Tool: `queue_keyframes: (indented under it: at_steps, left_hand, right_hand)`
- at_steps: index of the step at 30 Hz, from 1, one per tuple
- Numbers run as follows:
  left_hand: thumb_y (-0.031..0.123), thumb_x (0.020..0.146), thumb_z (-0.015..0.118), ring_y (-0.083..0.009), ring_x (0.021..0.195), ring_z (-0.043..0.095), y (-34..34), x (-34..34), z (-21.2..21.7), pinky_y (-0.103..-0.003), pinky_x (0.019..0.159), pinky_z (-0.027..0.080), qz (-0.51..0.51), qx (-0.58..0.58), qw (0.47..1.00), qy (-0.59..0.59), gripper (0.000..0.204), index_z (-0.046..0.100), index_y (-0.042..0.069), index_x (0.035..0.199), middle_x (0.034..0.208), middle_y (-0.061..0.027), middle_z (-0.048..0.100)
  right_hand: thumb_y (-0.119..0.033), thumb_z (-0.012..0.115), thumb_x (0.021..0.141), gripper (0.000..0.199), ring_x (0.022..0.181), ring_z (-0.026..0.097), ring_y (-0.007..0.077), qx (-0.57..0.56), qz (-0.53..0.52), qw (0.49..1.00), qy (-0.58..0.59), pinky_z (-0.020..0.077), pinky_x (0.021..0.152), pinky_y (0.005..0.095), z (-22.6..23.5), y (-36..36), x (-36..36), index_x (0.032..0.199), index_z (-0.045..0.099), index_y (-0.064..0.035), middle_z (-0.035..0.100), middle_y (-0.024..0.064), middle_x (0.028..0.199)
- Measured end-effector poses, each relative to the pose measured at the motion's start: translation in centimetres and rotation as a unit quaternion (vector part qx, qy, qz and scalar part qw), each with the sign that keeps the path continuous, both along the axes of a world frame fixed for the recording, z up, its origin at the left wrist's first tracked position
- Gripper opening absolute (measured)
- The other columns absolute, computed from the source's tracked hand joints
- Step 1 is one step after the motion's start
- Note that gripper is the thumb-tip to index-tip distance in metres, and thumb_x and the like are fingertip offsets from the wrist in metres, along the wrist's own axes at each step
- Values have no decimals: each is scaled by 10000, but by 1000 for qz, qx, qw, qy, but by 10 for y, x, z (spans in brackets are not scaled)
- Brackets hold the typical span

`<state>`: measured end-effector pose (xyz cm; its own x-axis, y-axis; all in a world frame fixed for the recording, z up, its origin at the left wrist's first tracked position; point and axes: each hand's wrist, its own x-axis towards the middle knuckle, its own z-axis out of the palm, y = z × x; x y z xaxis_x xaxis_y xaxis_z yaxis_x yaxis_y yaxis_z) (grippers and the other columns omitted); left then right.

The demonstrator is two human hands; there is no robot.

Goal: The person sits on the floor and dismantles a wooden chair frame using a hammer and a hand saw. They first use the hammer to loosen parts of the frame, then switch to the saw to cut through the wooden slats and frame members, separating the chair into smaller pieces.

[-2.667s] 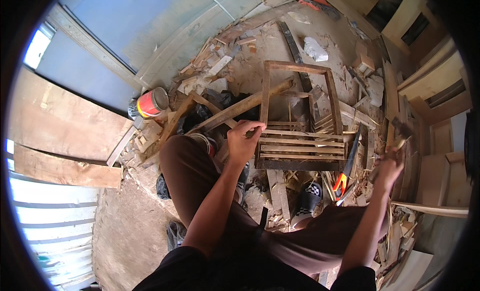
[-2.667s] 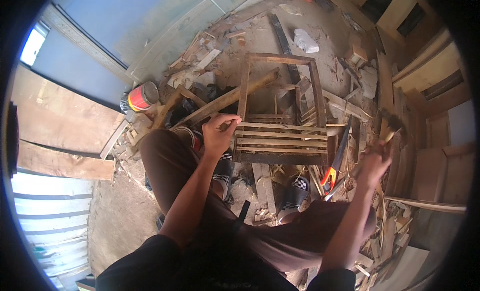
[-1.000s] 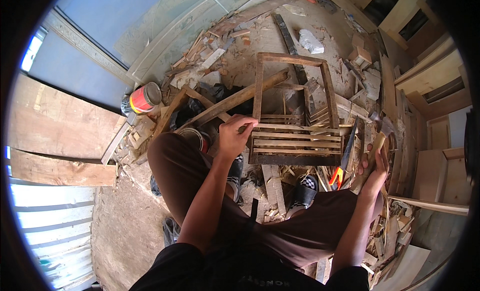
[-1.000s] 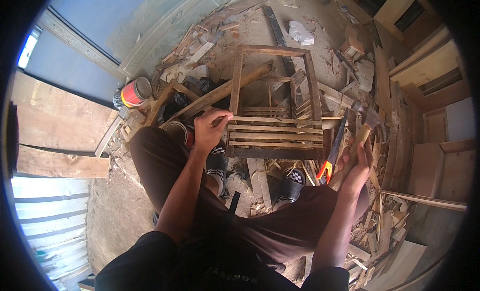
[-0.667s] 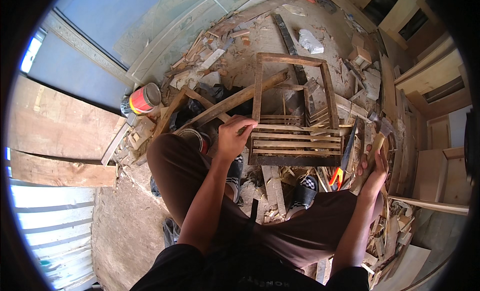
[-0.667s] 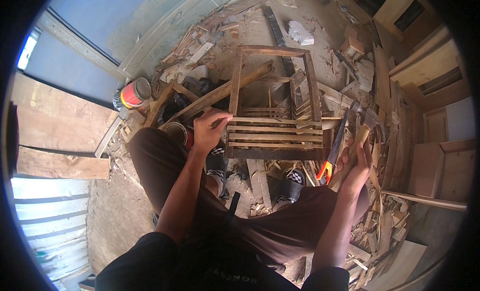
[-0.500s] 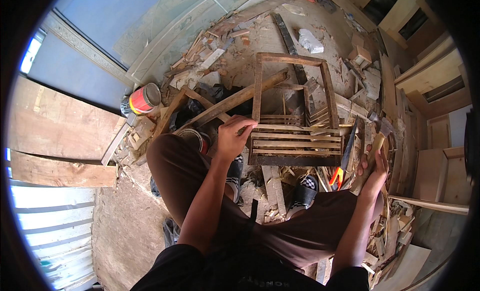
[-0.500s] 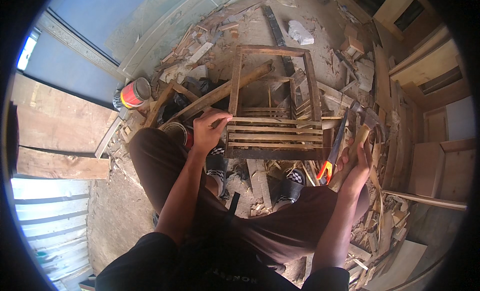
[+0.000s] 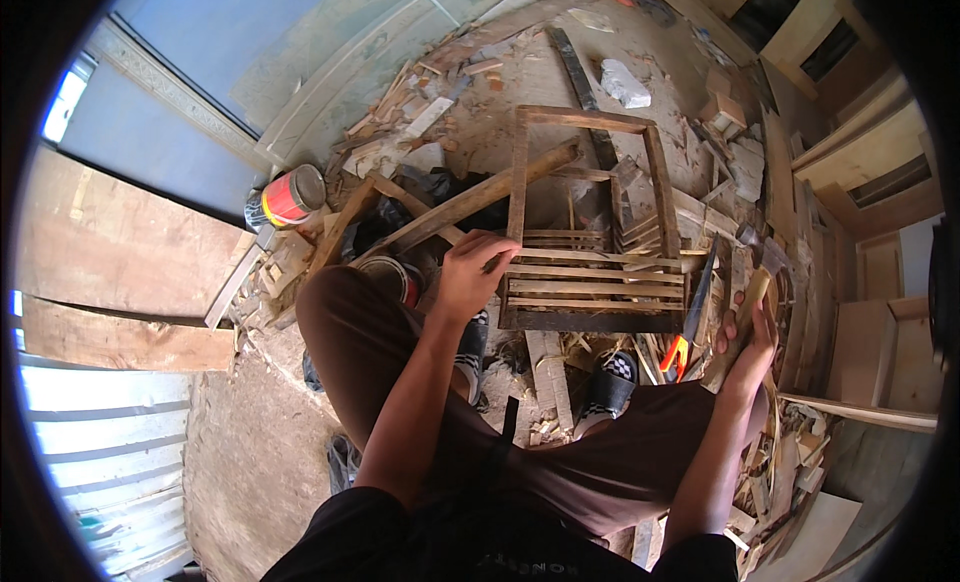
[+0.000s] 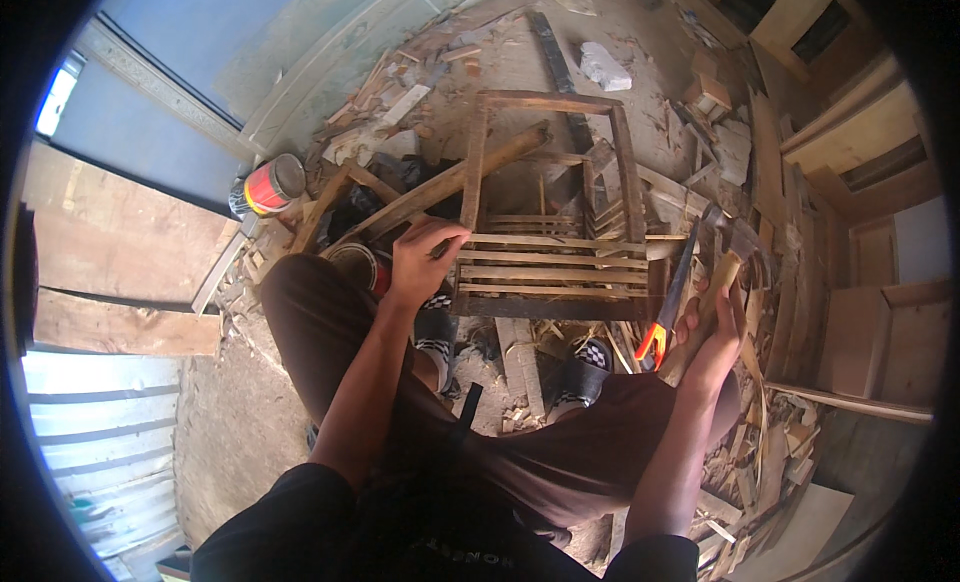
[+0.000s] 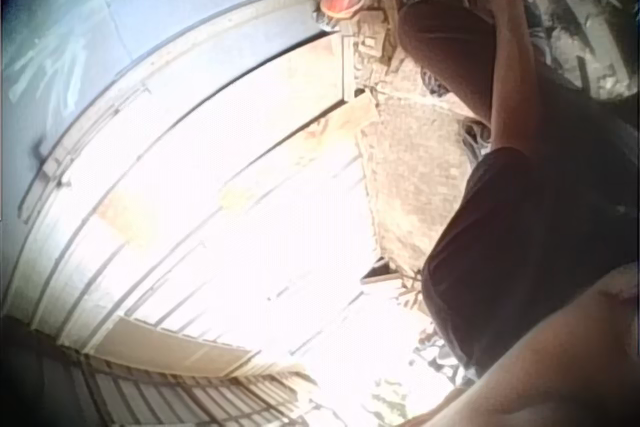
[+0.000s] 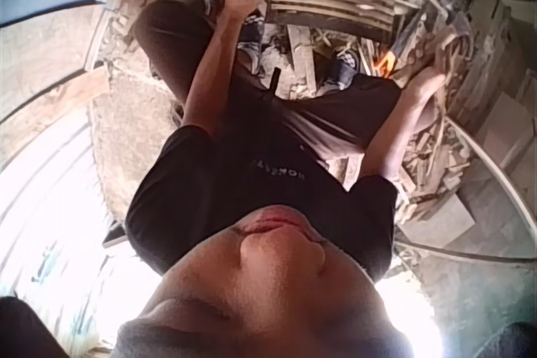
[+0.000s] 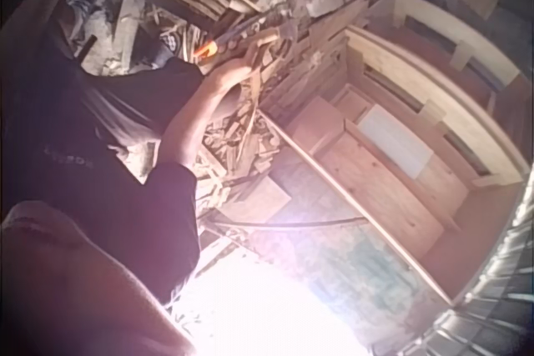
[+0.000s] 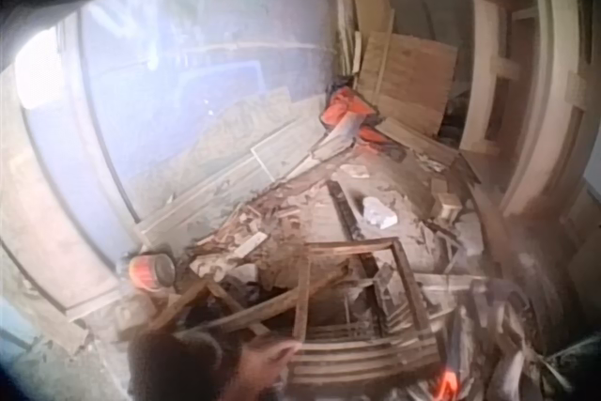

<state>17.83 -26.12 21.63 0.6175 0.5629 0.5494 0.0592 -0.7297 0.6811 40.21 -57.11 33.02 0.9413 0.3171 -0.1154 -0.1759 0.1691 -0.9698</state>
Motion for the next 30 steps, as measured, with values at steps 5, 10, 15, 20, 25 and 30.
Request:
queue_keyframes:
  at_steps: [5,10,15,20,25,30]
  left_hand:
    - [6,877,795,-291,992,748,-3,2,-1,-394,837,604,7,-10,1000,-21,303,677,65,1150,1021,-85,778]
    - [15,890,791,-306,1013,749,-3,0,-4,-397,854,605,8,-3,1000,-8,349,625,67,1193,1026,-93,775]
    - [16,849,834,-292,990,758,-6,1,-7,-376,849,591,19,-29,999,-33,268,711,43,1085,1036,-94,772]
    - [-25,836,819,-273,974,769,-4,-1,-10,-362,831,596,19,-9,999,-29,303,689,44,1101,1026,-107,774]
    - [-51,827,808,-265,968,783,-4,-2,-12,-350,824,592,16,-26,999,-23,380,637,55,1150,1015,-125,784]
    - [-17,853,814,-286,921,775,-5,-1,-10,-376,763,596,20,-39,998,-46,368,597,70,1137,965,-107,777]
  right_hand:
    - [-229,536,1091,301,571,481,80,-69,30,996,-56,389,430,241,0,4,-9,1260,579,16,625,64,1010]
    - [-192,532,1097,385,496,481,44,-147,140,962,-184,392,383,239,3,28,-43,1415,548,25,621,39,884]
    - [-47,658,1013,539,902,736,260,-243,278,884,-289,578,804,341,-22,52,-72,1521,498,34,730,192,1139]
    - [17,688,963,592,1083,730,418,-221,326,831,-393,563,907,404,-24,90,-100,1525,505,1,707,305,1186]
    - [23,689,951,562,1060,702,484,-218,319,821,-421,568,896,462,-29,111,-106,1486,520,19,683,318,1205]
    - [10,685,955,530,1036,690,503,-260,319,808,-423,565,866,484,-19,116,-106,1463,536,15,682,315,1181]
